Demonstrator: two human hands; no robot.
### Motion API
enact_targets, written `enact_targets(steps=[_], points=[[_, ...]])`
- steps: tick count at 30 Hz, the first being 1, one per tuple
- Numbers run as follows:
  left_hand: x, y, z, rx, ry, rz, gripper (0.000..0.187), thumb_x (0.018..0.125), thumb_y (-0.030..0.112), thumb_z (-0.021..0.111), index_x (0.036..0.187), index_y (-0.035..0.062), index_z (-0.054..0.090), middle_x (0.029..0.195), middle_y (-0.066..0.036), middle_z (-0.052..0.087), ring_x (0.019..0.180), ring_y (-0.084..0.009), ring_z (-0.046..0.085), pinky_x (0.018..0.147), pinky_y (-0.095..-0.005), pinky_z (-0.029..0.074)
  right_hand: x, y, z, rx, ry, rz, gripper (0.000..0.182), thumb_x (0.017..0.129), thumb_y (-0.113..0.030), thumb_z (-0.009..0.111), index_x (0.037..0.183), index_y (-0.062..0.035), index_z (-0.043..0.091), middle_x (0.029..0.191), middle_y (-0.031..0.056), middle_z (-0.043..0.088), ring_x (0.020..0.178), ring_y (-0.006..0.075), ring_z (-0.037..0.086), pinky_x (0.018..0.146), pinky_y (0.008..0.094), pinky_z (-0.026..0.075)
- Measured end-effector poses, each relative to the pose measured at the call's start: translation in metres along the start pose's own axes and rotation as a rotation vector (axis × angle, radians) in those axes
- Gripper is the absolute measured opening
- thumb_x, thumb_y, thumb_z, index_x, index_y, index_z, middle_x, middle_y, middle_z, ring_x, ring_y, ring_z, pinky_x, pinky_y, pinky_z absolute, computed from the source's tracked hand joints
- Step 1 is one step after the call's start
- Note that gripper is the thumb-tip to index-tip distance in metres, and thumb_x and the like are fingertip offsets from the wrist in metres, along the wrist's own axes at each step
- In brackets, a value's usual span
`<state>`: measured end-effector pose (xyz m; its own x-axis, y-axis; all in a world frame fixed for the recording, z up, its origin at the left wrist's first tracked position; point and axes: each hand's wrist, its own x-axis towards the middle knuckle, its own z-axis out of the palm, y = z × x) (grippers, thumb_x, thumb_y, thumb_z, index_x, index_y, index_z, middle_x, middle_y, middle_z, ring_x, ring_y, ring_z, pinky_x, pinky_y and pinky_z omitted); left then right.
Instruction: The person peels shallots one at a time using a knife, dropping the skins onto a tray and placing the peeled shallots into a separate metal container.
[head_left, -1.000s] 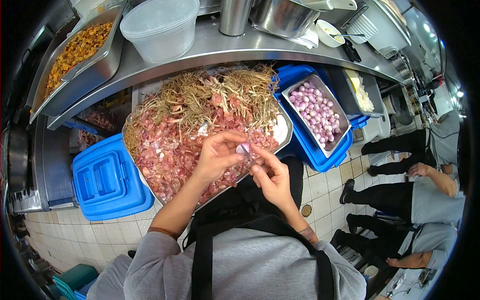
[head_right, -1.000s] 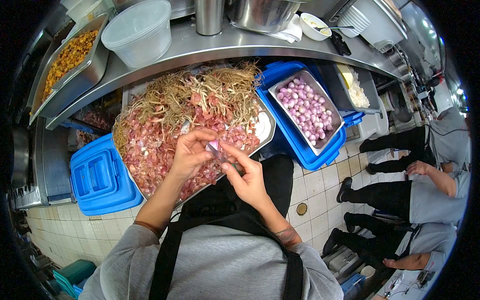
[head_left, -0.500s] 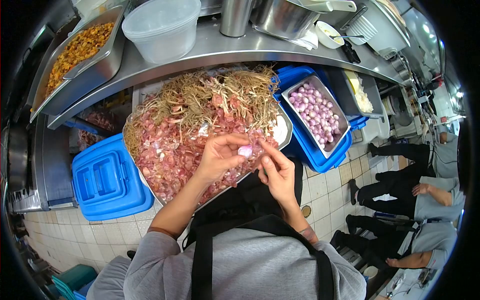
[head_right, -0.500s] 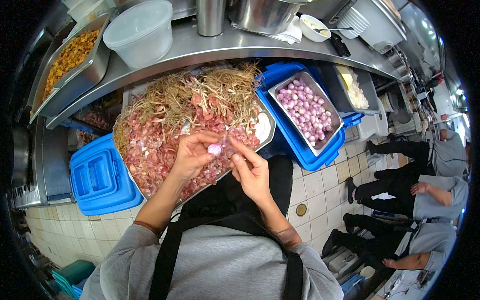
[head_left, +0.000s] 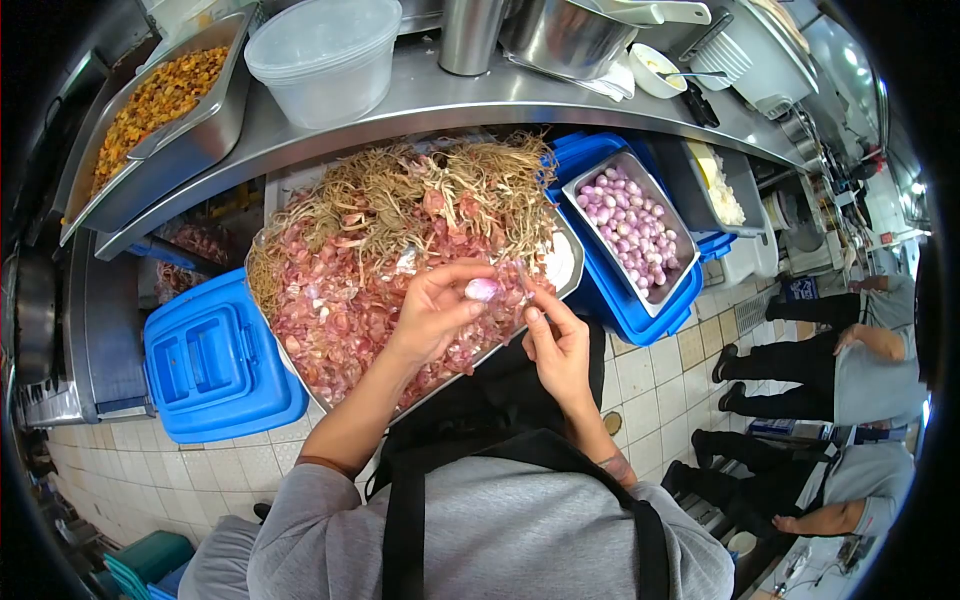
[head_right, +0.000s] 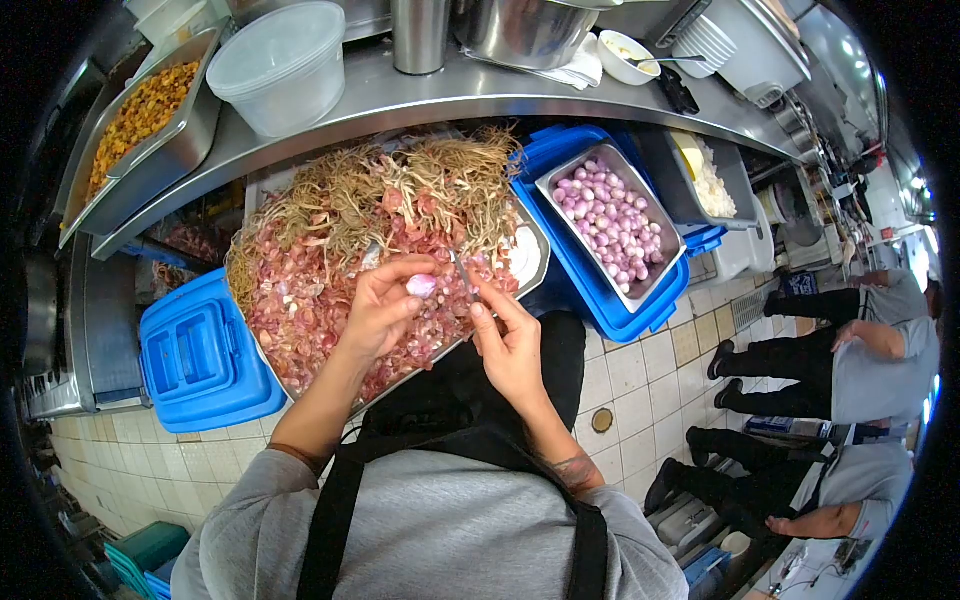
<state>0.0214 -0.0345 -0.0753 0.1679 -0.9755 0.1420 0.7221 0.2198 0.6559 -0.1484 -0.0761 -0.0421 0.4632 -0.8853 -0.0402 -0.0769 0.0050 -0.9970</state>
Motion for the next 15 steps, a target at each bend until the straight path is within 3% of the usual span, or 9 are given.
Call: enact_targets(steps=[8, 15], points=[[0.000, -0.002, -0.008, -0.054, 0.037, -0.052, 0.039, 0.073, -0.008, 0.065, 0.111, -0.0027, 0.058, 0.112, -0.008, 0.056, 0.104, -0.0144, 0.053, 0.090, -0.0284, 0.044, -0.002, -0.011, 0.010, 0.051, 0.088, -0.070, 0.034, 0.088, -0.001, 0.053, 0.121, -0.0038, 0.056, 0.096, 0.0067, 0.057, 0.055, 0.0050, 0.051, 0.048, 0.0178, 0.043], [-0.001, -0.002, -0.006, -0.022, 0.047, -0.030, 0.042, 0.072, -0.011, 0.065, 0.112, -0.0021, 0.056, 0.111, -0.009, 0.058, 0.099, -0.0144, 0.056, 0.087, -0.0284, 0.046, -0.004, -0.014, 0.006, -0.076, -0.072, -0.085, 0.033, 0.087, 0.000, 0.053, 0.120, -0.0035, 0.056, 0.094, 0.0079, 0.057, 0.054, 0.0065, 0.052, 0.046, 0.0187, 0.043]])
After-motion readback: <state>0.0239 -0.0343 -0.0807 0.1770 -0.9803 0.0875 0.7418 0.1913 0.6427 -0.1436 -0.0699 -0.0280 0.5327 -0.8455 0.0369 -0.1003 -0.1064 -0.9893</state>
